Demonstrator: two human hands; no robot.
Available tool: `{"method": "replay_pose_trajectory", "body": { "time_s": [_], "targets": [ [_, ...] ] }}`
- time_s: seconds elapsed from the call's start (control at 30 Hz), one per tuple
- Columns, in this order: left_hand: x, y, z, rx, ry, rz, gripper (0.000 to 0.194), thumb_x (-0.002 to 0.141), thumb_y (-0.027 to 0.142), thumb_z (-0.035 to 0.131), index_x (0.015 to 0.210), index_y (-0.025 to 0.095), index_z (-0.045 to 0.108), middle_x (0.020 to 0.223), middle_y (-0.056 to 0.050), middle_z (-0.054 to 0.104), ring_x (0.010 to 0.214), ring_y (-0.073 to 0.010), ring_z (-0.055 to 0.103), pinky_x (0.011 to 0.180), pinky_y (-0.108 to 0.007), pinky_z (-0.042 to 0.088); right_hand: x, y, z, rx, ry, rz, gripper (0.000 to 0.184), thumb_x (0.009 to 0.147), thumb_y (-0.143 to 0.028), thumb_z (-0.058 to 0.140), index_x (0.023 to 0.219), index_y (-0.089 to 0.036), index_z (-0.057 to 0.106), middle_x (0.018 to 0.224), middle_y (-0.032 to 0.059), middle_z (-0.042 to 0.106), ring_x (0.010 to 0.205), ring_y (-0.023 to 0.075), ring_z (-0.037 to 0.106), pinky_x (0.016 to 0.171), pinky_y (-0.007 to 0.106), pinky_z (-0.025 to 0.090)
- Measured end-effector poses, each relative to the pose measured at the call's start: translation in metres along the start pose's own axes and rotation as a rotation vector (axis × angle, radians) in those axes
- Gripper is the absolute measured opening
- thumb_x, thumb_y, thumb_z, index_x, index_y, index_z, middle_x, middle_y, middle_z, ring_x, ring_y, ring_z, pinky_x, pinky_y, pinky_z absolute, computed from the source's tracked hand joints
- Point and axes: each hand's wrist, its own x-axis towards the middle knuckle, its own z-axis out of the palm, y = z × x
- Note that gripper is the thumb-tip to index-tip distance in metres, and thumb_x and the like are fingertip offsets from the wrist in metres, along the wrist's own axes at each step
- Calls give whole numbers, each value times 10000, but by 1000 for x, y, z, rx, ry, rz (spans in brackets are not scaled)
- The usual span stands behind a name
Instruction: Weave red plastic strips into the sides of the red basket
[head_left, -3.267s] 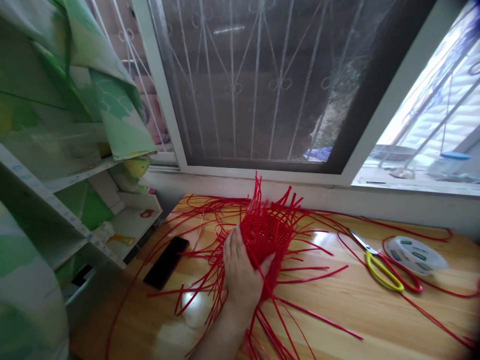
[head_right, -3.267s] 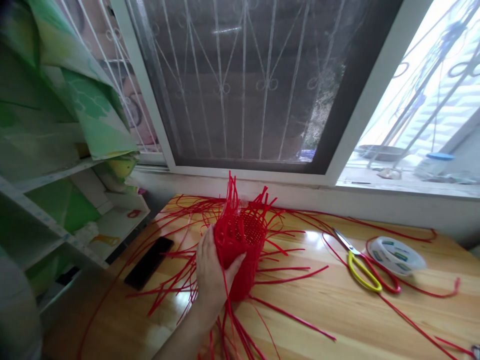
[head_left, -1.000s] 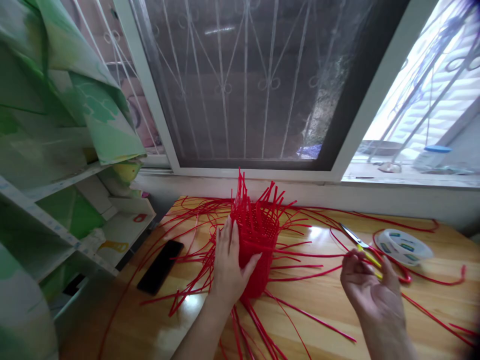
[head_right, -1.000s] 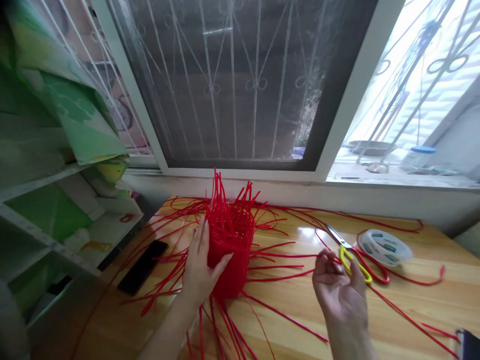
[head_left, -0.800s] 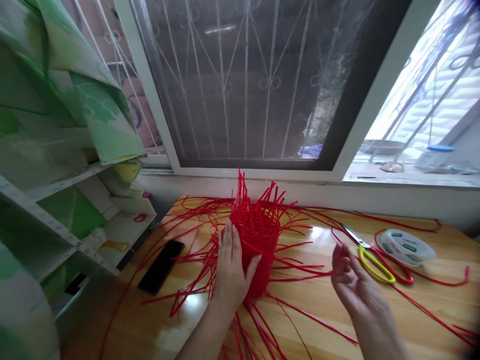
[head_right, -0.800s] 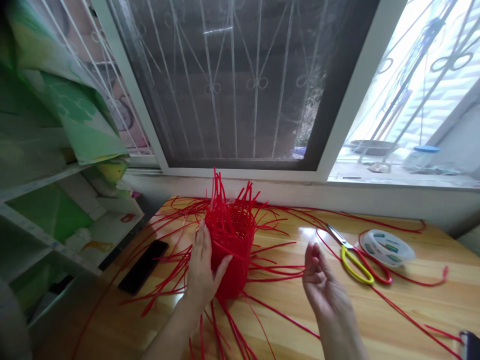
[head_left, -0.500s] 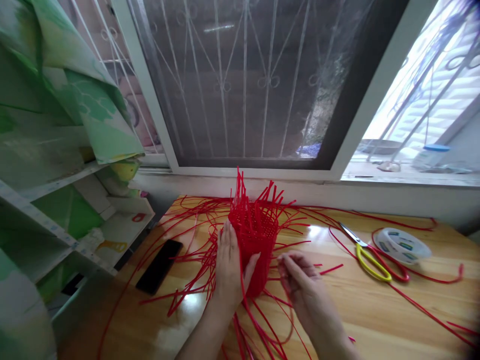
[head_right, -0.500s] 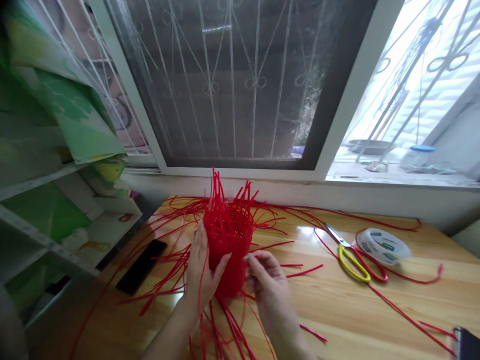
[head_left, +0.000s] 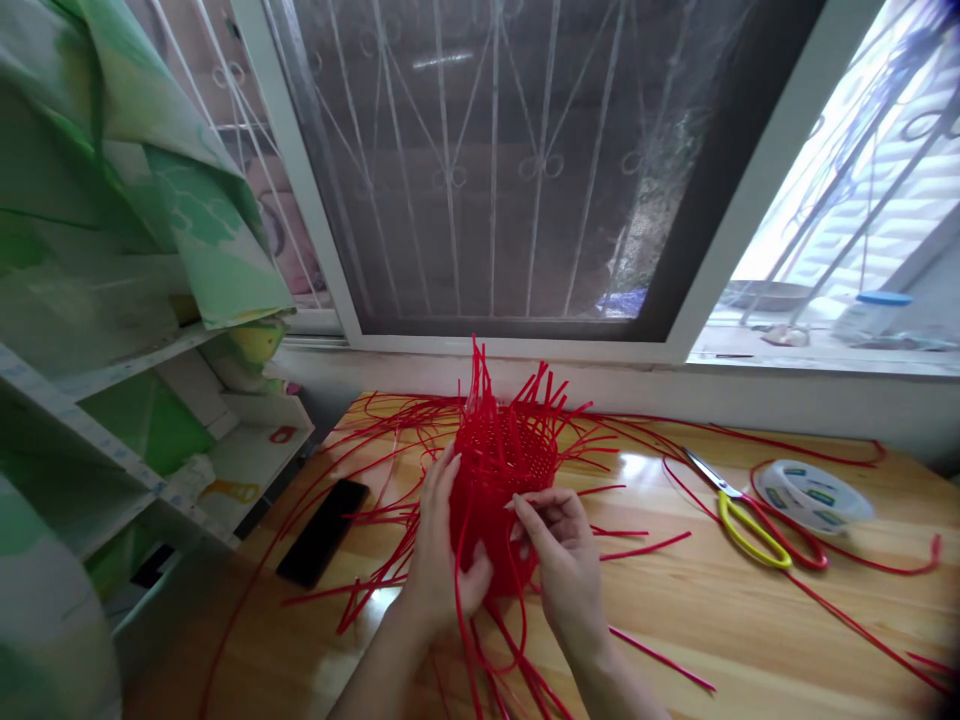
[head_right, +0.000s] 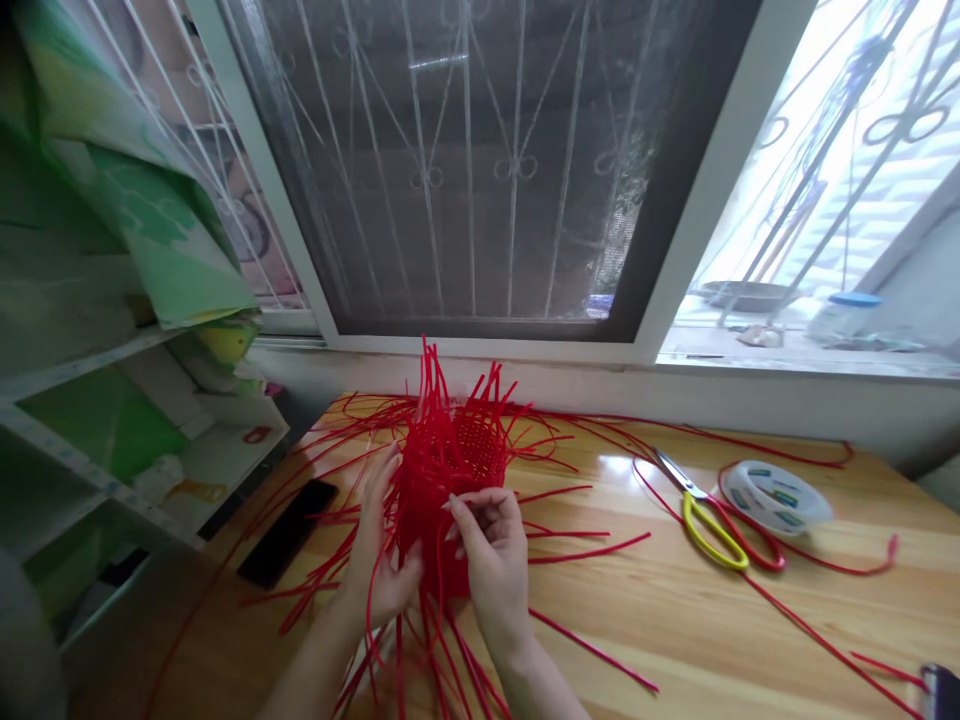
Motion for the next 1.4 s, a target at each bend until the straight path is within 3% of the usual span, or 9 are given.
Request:
{"method": "replay_pose_trajectory", "body": {
  "time_s": [0.1,0.17,0.27,0.33,0.4,0.7,0.9,1.17,1.4],
  "targets": [
    [9,18,-23,-317,248,-110,408,666,40,390,1028,196,495,1181,-65,486,1156,-184,440,1029,-383,330,-1,-1,0,-42,16,-39,271,693,-337,719,749,-190,499,669,-22,597,504,82,510,418,178,402],
    [18,38,-39,-366,375,-215,274,724,26,371,880,198,518,940,-21,546,946,-119,529,896,-262,424,-2,-2,1,-83,42,-86,261,698,-327,715,740,-192,496,655,-29,571,513,82,502,427,180,397],
    [29,71,-54,-164,8,-238,79,827,202,488,880,216,546,824,-1,572,770,-116,553,694,-218,466,-2,-3,2,-114,78,-159,260,693,-312,720,721,-194,491,654,-33,547,545,87,505,477,195,415],
    [32,86,-54,102,-261,-225,216,749,309,628,946,243,565,893,3,606,801,-157,569,693,-272,471,-2,-5,3,-107,84,-182,261,694,-299,720,714,-196,481,661,-39,539,554,82,502,512,202,425],
    [34,91,-48,308,-390,-255,212,743,321,637,938,250,592,891,4,633,785,-196,582,685,-331,464,-2,-7,4,-101,78,-186,261,701,-291,715,707,-198,471,662,-43,532,553,79,497,516,201,424],
    [41,69,-36,289,-469,-409,214,827,130,454,877,222,640,865,-9,654,785,-168,597,723,-291,434,-7,-12,8,-152,12,-265,240,723,-260,695,658,-197,473,631,-35,547,552,92,517,517,209,446],
    [42,69,-41,379,-493,-417,165,866,190,430,847,179,594,854,-37,605,759,-175,550,670,-293,397,-7,0,6,-300,-97,-405,126,774,-209,637,714,-201,527,687,-5,595,650,130,591,594,250,483],
    [51,44,-50,218,-309,-405,179,854,278,468,793,161,588,767,-18,594,687,-138,519,646,-264,378,9,-14,-6,-555,-162,-677,171,792,-108,560,914,-228,568,951,55,625,850,170,589,678,288,479],
    [52,43,-41,336,-267,-307,138,837,194,465,755,149,567,767,-36,585,703,-155,520,631,-269,373,13,-31,-7,-723,-136,-697,242,802,-96,502,989,-228,580,887,41,570,740,143,556,621,253,461]
  ]
}}
